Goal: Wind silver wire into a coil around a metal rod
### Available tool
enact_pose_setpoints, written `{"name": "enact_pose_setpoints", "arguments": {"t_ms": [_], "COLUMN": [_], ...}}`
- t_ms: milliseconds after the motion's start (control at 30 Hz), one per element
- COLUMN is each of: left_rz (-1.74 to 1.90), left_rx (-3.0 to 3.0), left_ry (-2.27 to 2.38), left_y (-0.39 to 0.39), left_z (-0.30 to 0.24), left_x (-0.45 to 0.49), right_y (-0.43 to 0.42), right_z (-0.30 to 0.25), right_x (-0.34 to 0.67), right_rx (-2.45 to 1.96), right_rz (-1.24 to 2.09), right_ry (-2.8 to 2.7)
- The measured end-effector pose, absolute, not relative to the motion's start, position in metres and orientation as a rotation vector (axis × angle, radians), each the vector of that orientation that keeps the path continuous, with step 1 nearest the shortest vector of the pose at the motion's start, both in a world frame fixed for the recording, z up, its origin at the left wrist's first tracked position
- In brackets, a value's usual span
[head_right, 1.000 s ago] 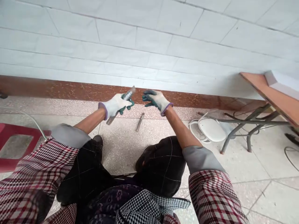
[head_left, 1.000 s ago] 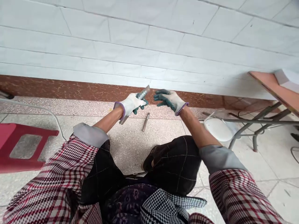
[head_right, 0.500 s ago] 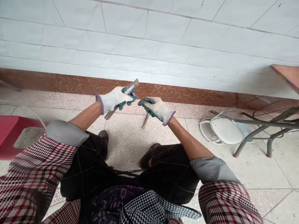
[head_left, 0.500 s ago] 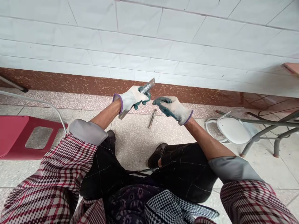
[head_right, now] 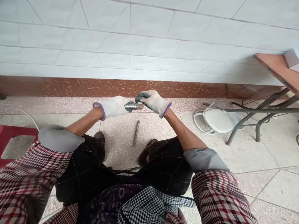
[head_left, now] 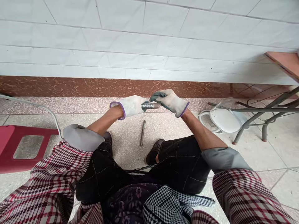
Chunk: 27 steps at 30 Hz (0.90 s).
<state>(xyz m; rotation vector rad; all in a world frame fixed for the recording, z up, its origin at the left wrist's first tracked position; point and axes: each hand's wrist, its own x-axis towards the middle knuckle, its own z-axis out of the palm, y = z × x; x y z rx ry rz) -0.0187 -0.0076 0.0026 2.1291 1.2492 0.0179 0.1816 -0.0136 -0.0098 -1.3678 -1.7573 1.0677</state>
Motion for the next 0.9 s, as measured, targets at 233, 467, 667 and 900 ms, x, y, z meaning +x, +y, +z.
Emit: {"name": "enact_pose_setpoints", "arguments": {"t_ms": [233,467,667,900], "left_rz": [0.167,0.294,0.251,0.236], "left_rx": [2.033,2.248,1.763,1.735], "left_ry": [1.315,1.297,1.206,1.378], "left_y": [-0.007,-0.005,-0.017,-0.011], "left_z": [0.013,-0.005,0.009,0.009], "left_x": [-0.023,-0.016,-0.021,-0.014], "right_y": [-0.029,-0.032,-0.032,-0.042], "right_z": [-0.021,-0.034,-0.019,-0.03], "right_x": [0.168,0.161,0.17,0.17], "right_rx": [-1.369,-1.195,-1.154,-1.31], "right_rz": [1.278,1.585,1.439,1.045], "right_ry": [-1.428,-1.15,-1.274,-1.745]}}
